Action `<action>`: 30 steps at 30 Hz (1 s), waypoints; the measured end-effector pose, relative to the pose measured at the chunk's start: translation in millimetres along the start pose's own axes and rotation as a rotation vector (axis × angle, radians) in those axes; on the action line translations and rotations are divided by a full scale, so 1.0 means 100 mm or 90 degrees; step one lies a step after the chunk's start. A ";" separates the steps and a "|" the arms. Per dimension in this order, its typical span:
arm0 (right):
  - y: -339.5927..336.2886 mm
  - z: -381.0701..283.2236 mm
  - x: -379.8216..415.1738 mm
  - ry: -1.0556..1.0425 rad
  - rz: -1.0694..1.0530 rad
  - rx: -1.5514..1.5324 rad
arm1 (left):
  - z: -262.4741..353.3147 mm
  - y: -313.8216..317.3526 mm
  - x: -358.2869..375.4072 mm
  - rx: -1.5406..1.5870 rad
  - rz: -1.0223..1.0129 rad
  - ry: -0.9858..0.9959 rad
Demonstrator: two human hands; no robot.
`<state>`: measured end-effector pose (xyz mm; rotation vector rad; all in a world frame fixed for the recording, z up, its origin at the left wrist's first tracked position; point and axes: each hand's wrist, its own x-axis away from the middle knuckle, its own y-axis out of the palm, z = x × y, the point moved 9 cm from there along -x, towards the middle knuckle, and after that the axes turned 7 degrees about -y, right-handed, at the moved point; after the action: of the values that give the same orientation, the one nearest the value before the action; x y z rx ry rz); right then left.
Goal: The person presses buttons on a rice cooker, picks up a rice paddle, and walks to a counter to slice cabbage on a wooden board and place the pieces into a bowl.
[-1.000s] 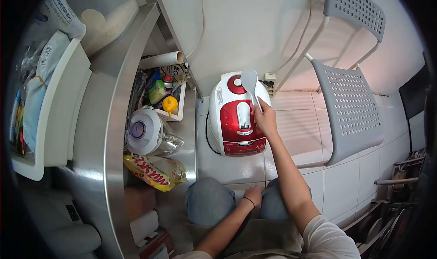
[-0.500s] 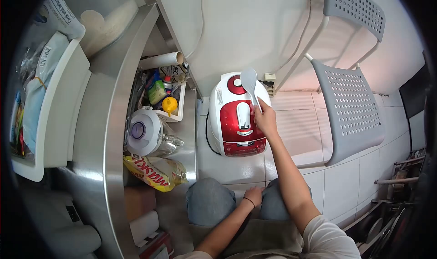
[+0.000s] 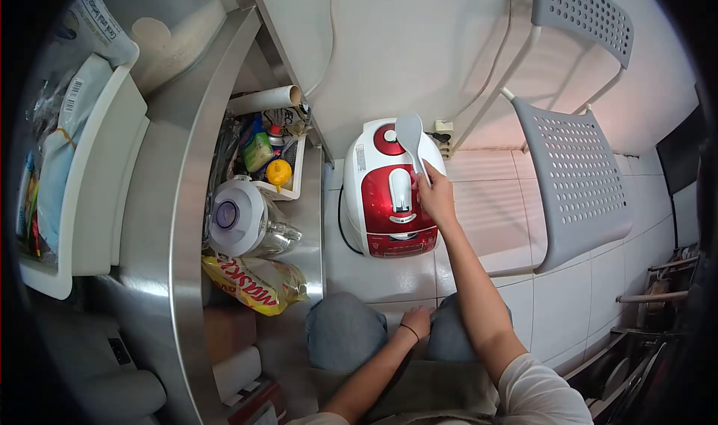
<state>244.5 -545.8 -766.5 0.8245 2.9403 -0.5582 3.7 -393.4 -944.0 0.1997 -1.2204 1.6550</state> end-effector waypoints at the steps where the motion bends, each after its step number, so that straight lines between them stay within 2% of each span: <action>1: 0.00 0.00 0.01 0.025 -0.007 -0.004 | 0.00 0.01 0.00 0.000 -0.005 0.001; 10: 0.01 0.07 -0.02 -0.016 0.002 0.000 | 0.01 0.02 -0.01 -0.024 -0.007 -0.002; 15: 0.03 0.09 0.00 0.006 -0.013 -0.012 | 0.04 -0.04 0.02 -0.025 -0.026 -0.004; 21: 0.00 0.00 0.01 0.010 -0.014 -0.002 | -0.02 0.04 -0.03 -0.023 0.009 -0.001; 30: 0.01 0.09 -0.01 -0.006 -0.007 0.003 | 0.01 0.02 -0.02 -0.024 -0.033 -0.003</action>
<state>245.5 -548.8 -774.6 0.8042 2.9380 -0.5694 2.2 -395.3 -945.6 0.2098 -1.2392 1.5865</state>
